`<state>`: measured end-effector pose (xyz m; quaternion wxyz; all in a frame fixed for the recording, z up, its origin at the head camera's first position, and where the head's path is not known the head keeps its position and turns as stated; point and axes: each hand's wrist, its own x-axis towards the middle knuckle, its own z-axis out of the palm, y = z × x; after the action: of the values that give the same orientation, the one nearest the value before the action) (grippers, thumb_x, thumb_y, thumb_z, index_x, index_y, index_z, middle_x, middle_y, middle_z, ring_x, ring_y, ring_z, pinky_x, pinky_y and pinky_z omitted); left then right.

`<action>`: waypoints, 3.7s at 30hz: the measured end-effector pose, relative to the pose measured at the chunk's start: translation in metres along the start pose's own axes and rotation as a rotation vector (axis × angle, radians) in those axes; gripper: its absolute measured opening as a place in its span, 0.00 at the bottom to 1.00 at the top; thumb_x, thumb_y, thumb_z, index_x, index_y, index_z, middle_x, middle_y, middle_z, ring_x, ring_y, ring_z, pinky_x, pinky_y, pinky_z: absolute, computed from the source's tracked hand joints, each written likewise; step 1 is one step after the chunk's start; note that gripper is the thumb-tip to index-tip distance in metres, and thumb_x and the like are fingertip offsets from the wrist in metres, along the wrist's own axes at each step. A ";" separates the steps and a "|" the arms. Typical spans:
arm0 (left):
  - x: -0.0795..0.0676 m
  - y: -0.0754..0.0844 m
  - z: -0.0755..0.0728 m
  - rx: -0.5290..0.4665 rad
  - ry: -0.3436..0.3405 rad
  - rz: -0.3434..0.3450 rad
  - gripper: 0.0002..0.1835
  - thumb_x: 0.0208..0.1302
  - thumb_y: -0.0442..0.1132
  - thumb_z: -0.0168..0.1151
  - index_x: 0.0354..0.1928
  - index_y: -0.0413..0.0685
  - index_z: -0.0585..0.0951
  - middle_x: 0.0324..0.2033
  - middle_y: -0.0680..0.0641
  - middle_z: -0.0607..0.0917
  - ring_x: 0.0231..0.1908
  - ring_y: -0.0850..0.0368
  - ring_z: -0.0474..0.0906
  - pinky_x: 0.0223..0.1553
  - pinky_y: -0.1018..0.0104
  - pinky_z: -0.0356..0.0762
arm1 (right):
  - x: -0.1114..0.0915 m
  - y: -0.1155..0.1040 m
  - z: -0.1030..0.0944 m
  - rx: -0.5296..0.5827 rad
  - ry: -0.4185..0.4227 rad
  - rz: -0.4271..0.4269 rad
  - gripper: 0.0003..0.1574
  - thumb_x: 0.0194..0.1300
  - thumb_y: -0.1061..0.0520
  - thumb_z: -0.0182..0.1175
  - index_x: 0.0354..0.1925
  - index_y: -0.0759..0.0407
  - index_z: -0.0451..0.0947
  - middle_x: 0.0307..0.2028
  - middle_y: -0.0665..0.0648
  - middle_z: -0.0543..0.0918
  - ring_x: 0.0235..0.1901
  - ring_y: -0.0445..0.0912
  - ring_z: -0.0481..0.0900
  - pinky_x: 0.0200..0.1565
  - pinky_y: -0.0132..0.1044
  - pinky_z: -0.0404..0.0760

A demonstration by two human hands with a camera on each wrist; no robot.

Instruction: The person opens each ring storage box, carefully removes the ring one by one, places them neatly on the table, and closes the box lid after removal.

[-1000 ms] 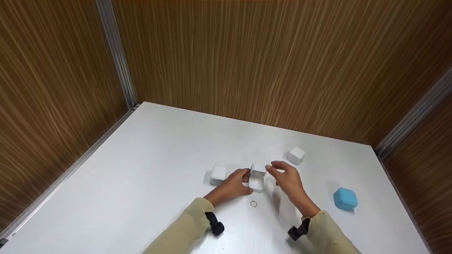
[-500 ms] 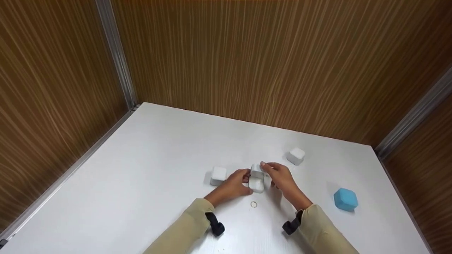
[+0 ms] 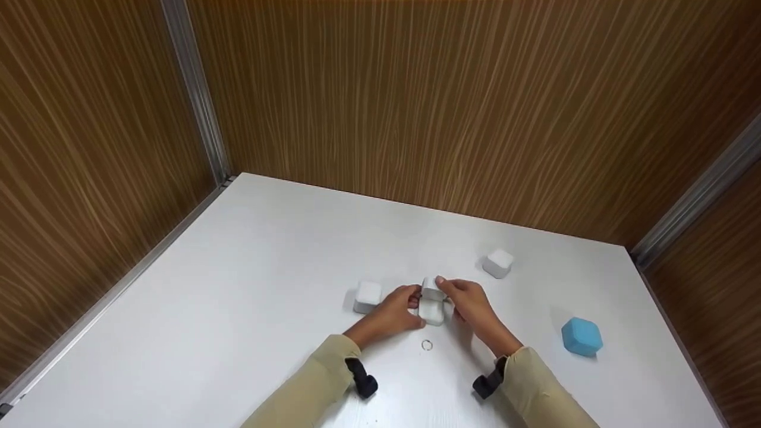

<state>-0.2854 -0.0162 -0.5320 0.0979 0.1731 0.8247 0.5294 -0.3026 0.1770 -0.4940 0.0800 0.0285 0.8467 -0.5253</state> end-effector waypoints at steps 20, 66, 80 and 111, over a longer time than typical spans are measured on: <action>-0.004 0.001 -0.001 0.080 0.015 0.016 0.39 0.58 0.34 0.72 0.71 0.40 0.67 0.63 0.41 0.76 0.60 0.51 0.76 0.64 0.60 0.72 | -0.012 0.007 0.008 0.008 0.024 -0.093 0.32 0.69 0.42 0.64 0.59 0.64 0.80 0.34 0.55 0.83 0.20 0.42 0.68 0.23 0.32 0.68; -0.003 0.002 0.003 -0.030 0.001 0.009 0.37 0.57 0.27 0.69 0.69 0.34 0.67 0.62 0.39 0.74 0.61 0.45 0.77 0.62 0.61 0.75 | -0.027 0.015 0.002 -0.232 -0.065 -0.207 0.39 0.55 0.58 0.76 0.64 0.60 0.75 0.62 0.64 0.79 0.60 0.57 0.75 0.60 0.54 0.73; -0.008 0.019 -0.002 0.104 -0.056 0.010 0.46 0.61 0.42 0.71 0.77 0.43 0.58 0.69 0.36 0.64 0.65 0.46 0.68 0.68 0.54 0.66 | -0.031 0.012 -0.004 -0.343 -0.084 -0.231 0.47 0.58 0.50 0.74 0.71 0.59 0.68 0.62 0.65 0.77 0.41 0.48 0.78 0.43 0.42 0.76; 0.027 0.108 0.035 0.354 -0.086 0.001 0.47 0.62 0.54 0.71 0.79 0.66 0.55 0.76 0.49 0.58 0.74 0.53 0.55 0.68 0.52 0.68 | -0.063 0.024 -0.112 -0.376 -0.001 -0.262 0.52 0.65 0.44 0.68 0.77 0.55 0.55 0.76 0.70 0.53 0.74 0.69 0.50 0.66 0.71 0.61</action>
<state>-0.2790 0.0648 -0.4476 0.1010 0.2106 0.8999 0.3682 -0.2486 0.2900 -0.4563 0.0154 -0.0973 0.9262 -0.3640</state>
